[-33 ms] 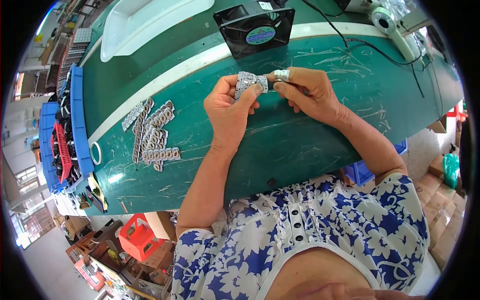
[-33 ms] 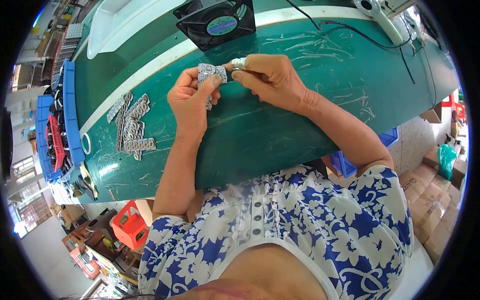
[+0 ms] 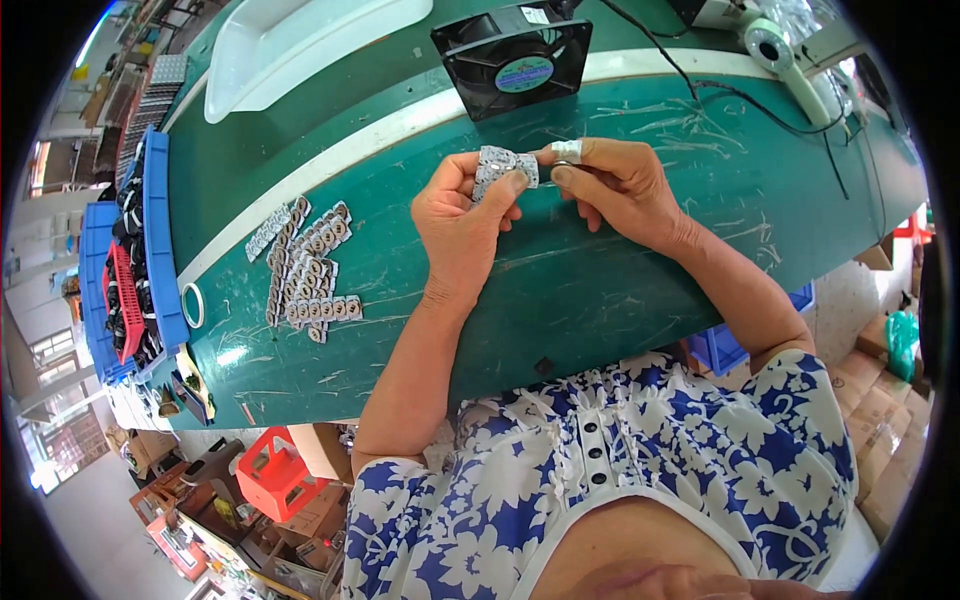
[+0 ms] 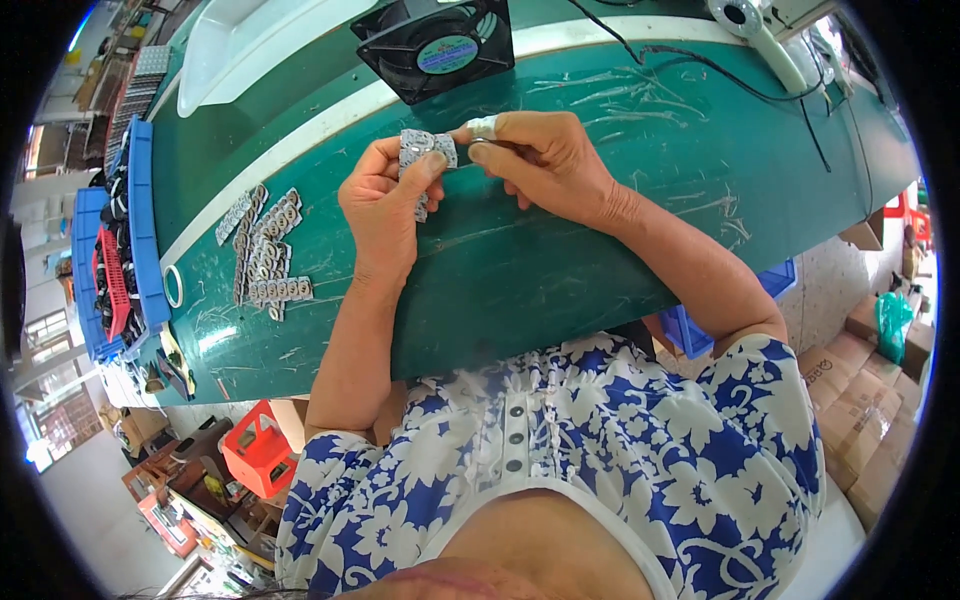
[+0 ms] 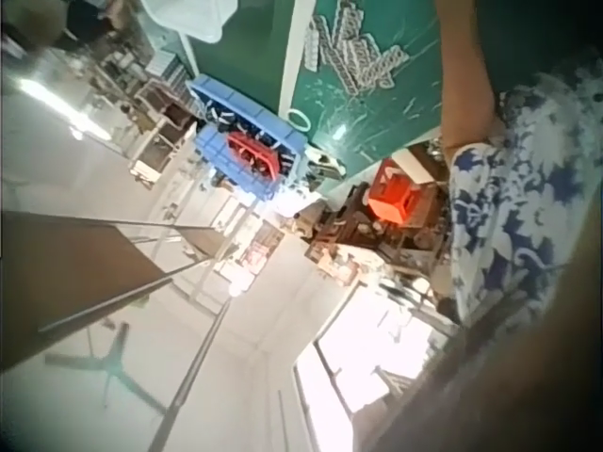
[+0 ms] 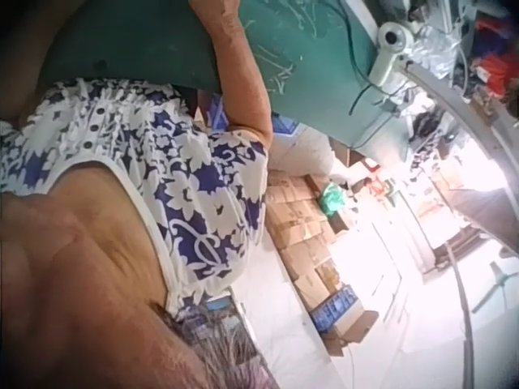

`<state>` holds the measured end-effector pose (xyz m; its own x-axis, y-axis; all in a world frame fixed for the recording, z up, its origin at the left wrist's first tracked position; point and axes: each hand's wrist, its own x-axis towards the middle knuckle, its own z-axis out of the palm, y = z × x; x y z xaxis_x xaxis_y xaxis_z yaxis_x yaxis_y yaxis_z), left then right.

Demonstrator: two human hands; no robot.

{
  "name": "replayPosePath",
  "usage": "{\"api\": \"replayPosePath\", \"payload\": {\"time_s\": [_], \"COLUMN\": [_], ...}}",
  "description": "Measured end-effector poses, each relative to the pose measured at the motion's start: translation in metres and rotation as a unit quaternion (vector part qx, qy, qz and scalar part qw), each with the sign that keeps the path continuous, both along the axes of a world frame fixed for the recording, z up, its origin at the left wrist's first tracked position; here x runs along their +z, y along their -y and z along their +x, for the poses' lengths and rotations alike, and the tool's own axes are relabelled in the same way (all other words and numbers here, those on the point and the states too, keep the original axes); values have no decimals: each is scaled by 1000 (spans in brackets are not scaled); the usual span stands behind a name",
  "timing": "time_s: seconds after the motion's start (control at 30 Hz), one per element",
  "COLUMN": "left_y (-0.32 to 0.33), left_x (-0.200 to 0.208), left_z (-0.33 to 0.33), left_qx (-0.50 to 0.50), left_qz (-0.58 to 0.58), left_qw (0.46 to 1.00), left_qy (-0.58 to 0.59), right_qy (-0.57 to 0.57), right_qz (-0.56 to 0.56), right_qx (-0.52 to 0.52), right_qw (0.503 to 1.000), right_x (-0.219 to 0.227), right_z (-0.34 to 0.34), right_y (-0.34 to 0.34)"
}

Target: The person tests small LED circuit boards by pressing them against a coin battery by hand, retrieves a box of components, and tests more circuit boards with the battery.

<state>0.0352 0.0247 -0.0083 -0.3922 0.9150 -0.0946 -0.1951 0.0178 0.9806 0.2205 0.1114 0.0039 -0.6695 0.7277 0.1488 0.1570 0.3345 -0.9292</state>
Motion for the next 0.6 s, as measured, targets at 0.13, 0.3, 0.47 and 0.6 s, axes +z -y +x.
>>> {"api": "replayPosePath", "payload": {"time_s": [0.13,0.3,0.47,0.6], "left_y": [0,0,-1,-1], "left_x": [-1,-1,-3,-4], "left_z": [1,-2,0,4], "left_qx": [-14,-18,-14,-14], "left_qz": [11,9,11,6], "left_qw": [1000,1000,1000,1000], "left_qy": [3,0,5,-13], "right_qy": [-59,-158,-106,-97], "right_qz": [-235,-369,-256,-177], "right_qx": [4,10,24,19], "right_qw": [970,916,960,979], "right_x": [-1,-5,-1,-7], "right_z": [2,-4,-6,-7], "right_y": [-11,-17,-8,-9]}}
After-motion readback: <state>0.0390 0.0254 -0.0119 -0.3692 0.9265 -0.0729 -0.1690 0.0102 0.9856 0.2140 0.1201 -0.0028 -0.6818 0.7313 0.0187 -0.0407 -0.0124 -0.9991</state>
